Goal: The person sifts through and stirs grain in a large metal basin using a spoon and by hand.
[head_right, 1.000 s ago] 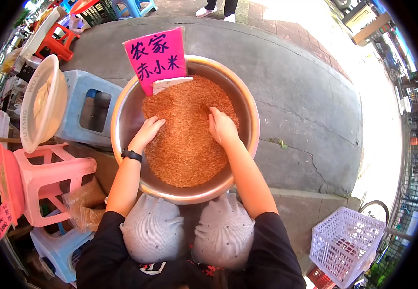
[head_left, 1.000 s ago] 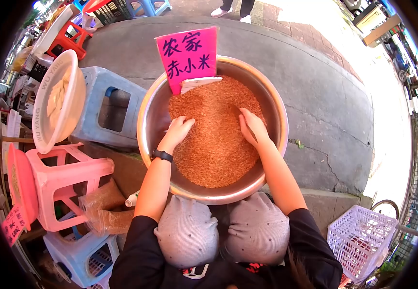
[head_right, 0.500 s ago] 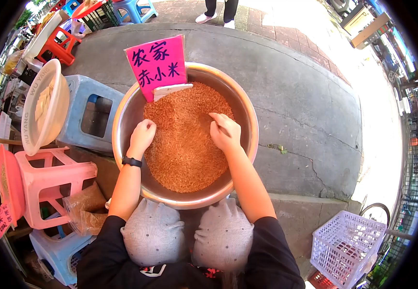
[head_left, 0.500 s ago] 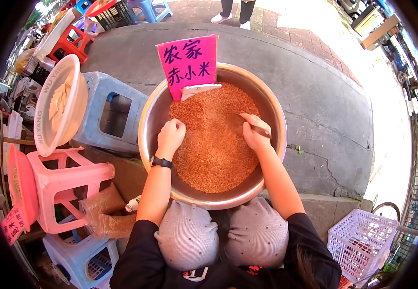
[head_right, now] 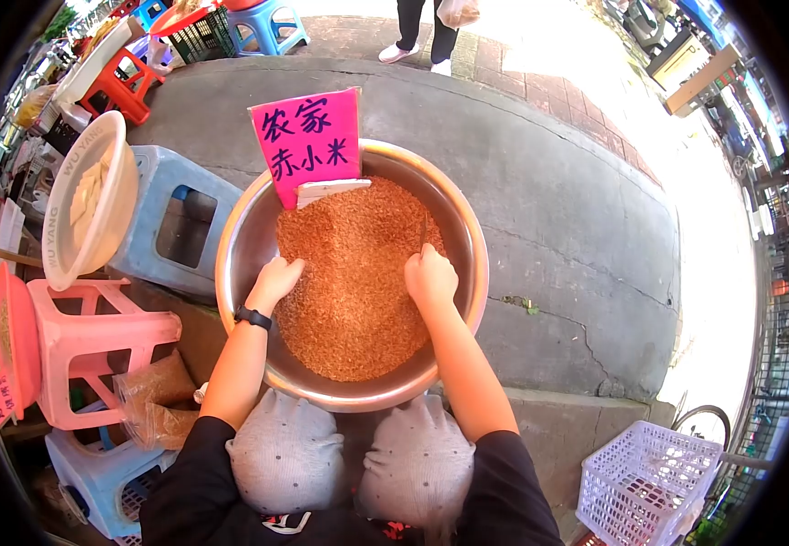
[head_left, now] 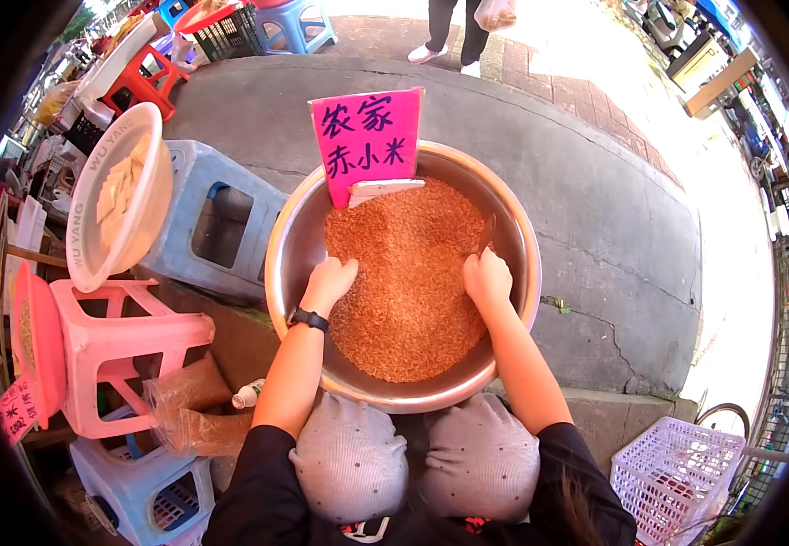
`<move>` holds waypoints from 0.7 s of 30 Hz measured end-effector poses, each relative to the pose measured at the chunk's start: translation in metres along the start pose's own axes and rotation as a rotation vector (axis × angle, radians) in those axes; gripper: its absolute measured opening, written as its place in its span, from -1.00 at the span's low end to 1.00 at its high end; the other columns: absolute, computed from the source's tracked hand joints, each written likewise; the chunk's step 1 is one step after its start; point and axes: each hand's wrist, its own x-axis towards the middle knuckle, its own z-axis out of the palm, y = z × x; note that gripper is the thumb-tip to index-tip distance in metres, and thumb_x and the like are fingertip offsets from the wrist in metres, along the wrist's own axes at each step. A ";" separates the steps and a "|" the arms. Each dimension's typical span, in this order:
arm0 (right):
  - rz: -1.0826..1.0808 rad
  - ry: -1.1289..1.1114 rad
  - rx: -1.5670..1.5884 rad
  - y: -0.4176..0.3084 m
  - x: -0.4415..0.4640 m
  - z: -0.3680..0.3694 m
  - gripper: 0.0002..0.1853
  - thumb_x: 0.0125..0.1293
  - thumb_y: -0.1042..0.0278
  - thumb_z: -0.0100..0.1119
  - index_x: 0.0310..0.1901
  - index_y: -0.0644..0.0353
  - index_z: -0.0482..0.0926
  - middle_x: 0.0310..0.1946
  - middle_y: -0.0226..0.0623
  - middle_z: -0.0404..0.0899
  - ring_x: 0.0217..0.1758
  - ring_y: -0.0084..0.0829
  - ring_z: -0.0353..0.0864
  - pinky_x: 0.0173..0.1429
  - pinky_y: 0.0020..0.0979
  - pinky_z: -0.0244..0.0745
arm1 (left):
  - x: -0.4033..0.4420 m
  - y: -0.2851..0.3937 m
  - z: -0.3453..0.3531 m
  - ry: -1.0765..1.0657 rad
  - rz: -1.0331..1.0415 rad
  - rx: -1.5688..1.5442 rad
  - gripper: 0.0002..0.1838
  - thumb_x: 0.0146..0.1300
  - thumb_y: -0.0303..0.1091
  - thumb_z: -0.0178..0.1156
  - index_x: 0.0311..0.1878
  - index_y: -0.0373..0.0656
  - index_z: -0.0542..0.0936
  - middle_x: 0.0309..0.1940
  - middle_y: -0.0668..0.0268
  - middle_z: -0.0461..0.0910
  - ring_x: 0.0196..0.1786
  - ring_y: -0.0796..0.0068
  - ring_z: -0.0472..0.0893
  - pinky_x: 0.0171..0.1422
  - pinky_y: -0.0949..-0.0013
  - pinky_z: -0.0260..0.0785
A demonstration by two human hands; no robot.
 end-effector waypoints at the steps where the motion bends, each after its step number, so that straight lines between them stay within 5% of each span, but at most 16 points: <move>1: -0.018 -0.012 0.060 0.004 0.000 0.006 -0.80 0.13 0.34 -0.13 -0.39 0.28 0.44 -0.46 0.13 0.53 -0.31 0.07 0.54 -0.14 -0.06 0.41 | 0.002 -0.002 0.001 -0.041 -0.030 -0.038 -0.46 0.09 -0.06 -0.06 -0.34 -0.53 0.51 -0.38 -0.24 0.50 -0.19 -0.06 0.53 -0.10 0.13 0.32; 6: -0.156 -0.166 0.460 0.007 0.002 0.017 -0.71 0.21 0.30 -0.10 -0.19 0.35 0.46 -0.31 0.13 0.53 -0.14 0.03 0.51 -0.03 -0.16 0.38 | 0.007 0.004 0.002 -0.201 -0.008 -0.227 -0.51 0.12 -0.05 -0.01 -0.35 -0.42 0.57 -0.50 0.04 0.55 -0.42 0.35 0.55 -0.38 0.28 0.33; 9: -0.338 -0.379 0.545 -0.003 0.002 0.007 -0.70 0.26 0.27 -0.06 -0.08 0.29 0.46 -0.19 0.01 0.52 -0.03 -0.18 0.49 0.05 -0.30 0.34 | -0.005 0.017 -0.001 -0.228 0.081 -0.633 -0.56 0.16 -0.06 -0.01 -0.38 -0.30 0.61 -0.54 0.24 0.55 -0.49 0.54 0.49 -0.46 0.41 0.28; 14: -0.375 -0.623 0.789 -0.009 -0.005 -0.017 -0.70 0.30 0.26 -0.06 -0.04 0.25 0.49 -0.21 -0.20 0.52 -0.08 -0.47 0.43 0.06 -0.46 0.28 | -0.021 0.029 -0.028 -0.527 0.128 -0.556 -0.57 0.19 -0.05 -0.03 -0.45 -0.23 0.64 -0.48 0.25 0.60 -0.42 0.51 0.55 -0.43 0.46 0.31; 16: -0.340 -0.496 0.696 -0.004 -0.003 -0.016 -0.74 0.28 0.26 -0.04 -0.20 0.27 0.54 -0.41 -0.22 0.53 -0.28 -0.44 0.49 -0.13 -0.43 0.35 | -0.013 0.020 -0.026 -0.542 0.080 -0.566 -0.56 0.18 -0.05 -0.03 -0.46 -0.24 0.63 -0.48 0.25 0.61 -0.39 0.50 0.56 -0.40 0.44 0.32; 19: -0.383 -0.246 0.488 -0.002 -0.002 -0.017 -0.75 0.23 0.27 0.00 -0.35 0.31 0.53 -0.63 -0.08 0.46 -0.52 -0.25 0.53 -0.35 -0.34 0.38 | -0.012 0.017 -0.017 -0.176 0.111 -0.111 -0.58 0.16 -0.07 -0.05 -0.49 -0.23 0.59 -0.50 0.14 0.59 -0.34 0.22 0.58 -0.27 0.25 0.34; 21: -0.325 -0.299 0.539 -0.001 -0.003 -0.016 -0.76 0.24 0.28 -0.01 -0.35 0.31 0.53 -0.62 -0.11 0.47 -0.49 -0.30 0.55 -0.34 -0.36 0.38 | -0.016 0.018 -0.016 -0.057 0.107 0.064 -0.61 0.15 -0.07 -0.06 -0.46 -0.22 0.57 -0.47 0.09 0.58 -0.31 0.12 0.56 -0.22 0.20 0.34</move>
